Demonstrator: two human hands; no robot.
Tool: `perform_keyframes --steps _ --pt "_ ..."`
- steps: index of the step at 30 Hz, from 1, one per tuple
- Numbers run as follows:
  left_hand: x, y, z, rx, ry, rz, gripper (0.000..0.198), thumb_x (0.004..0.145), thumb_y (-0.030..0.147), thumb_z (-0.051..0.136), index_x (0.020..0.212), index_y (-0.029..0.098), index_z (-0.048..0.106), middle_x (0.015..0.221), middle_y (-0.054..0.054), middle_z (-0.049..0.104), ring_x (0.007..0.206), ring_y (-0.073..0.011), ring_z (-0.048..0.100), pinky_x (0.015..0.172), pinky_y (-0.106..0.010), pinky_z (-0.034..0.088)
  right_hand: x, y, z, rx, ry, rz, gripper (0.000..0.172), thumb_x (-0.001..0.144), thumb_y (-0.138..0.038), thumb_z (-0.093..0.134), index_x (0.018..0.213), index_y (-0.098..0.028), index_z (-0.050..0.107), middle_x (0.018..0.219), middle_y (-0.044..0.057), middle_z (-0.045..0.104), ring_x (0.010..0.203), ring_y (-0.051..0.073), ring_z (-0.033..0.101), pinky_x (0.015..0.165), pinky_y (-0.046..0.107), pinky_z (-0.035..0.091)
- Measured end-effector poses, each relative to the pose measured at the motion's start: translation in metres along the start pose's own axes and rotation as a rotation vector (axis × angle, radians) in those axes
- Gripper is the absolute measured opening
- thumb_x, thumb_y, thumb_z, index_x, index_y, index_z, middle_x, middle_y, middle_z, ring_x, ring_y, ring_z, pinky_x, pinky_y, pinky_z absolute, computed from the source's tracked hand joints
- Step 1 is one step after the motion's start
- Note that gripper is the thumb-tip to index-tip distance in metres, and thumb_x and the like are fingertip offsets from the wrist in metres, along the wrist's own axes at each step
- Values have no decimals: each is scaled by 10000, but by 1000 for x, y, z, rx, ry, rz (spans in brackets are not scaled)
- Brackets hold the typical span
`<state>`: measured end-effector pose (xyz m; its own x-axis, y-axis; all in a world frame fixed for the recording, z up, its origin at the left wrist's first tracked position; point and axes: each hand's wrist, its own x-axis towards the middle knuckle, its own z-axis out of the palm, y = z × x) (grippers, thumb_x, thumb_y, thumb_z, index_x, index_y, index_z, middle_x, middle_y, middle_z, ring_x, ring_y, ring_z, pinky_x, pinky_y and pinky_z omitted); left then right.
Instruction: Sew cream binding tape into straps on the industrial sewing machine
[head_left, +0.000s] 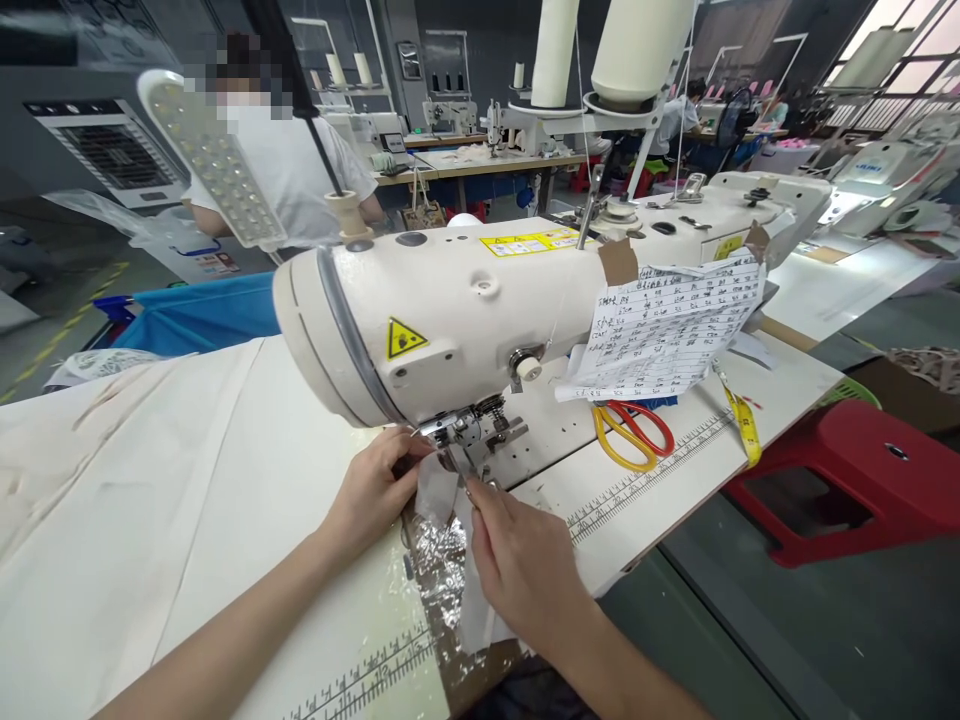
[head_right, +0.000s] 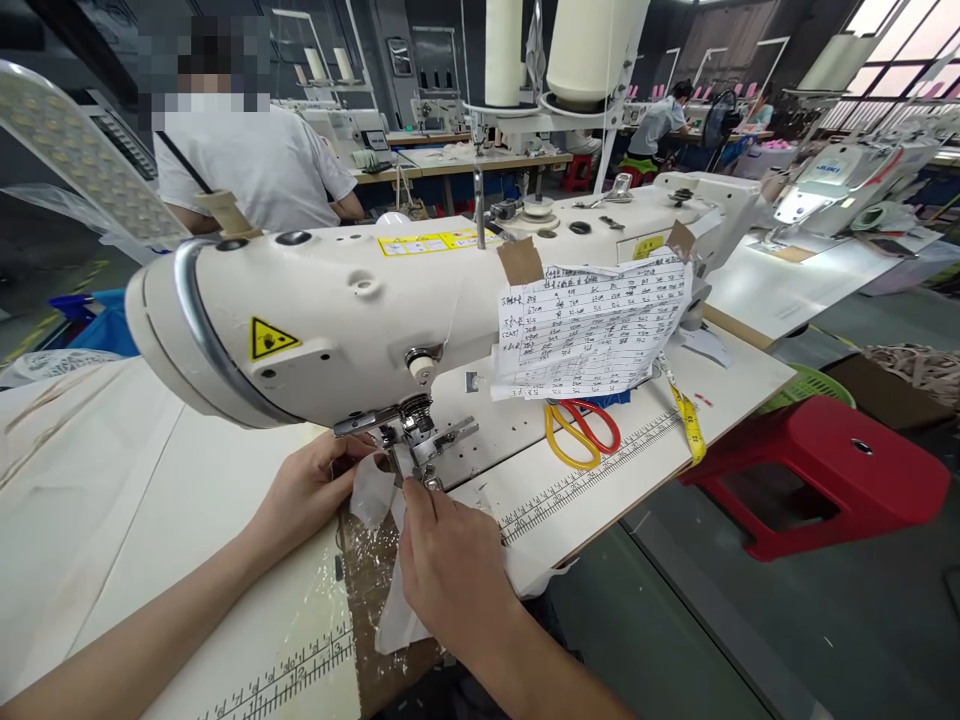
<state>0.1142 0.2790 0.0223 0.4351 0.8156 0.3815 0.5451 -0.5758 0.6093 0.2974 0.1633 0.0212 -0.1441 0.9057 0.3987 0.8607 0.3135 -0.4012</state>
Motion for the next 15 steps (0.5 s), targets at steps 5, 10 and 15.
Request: perform_keyframes --steps 5,10,15 --pt "0 -3 2 -19 7 73 128 903 244 552 842 200 655 880 -38 695 815 -183 653 720 -299 537 4 4 2 -25 7 -6 370 1003 -150 387 1280 -92 624 923 79 782 689 208 739 509 302 472" --pt "-3 -3 11 15 31 199 197 838 62 477 877 169 638 919 -89 662 898 -205 629 792 -351 549 0 10 8 -66 127 -84 365 1020 -185 368 1215 -102 666 998 95 806 748 220 777 588 290 549" --pt "1 -3 16 214 -43 121 215 727 39 620 893 158 685 882 -45 697 875 -168 650 834 -274 556 -12 49 34 1 216 -127 396 999 -322 449 1283 -139 656 1028 137 801 723 272 775 557 305 571"
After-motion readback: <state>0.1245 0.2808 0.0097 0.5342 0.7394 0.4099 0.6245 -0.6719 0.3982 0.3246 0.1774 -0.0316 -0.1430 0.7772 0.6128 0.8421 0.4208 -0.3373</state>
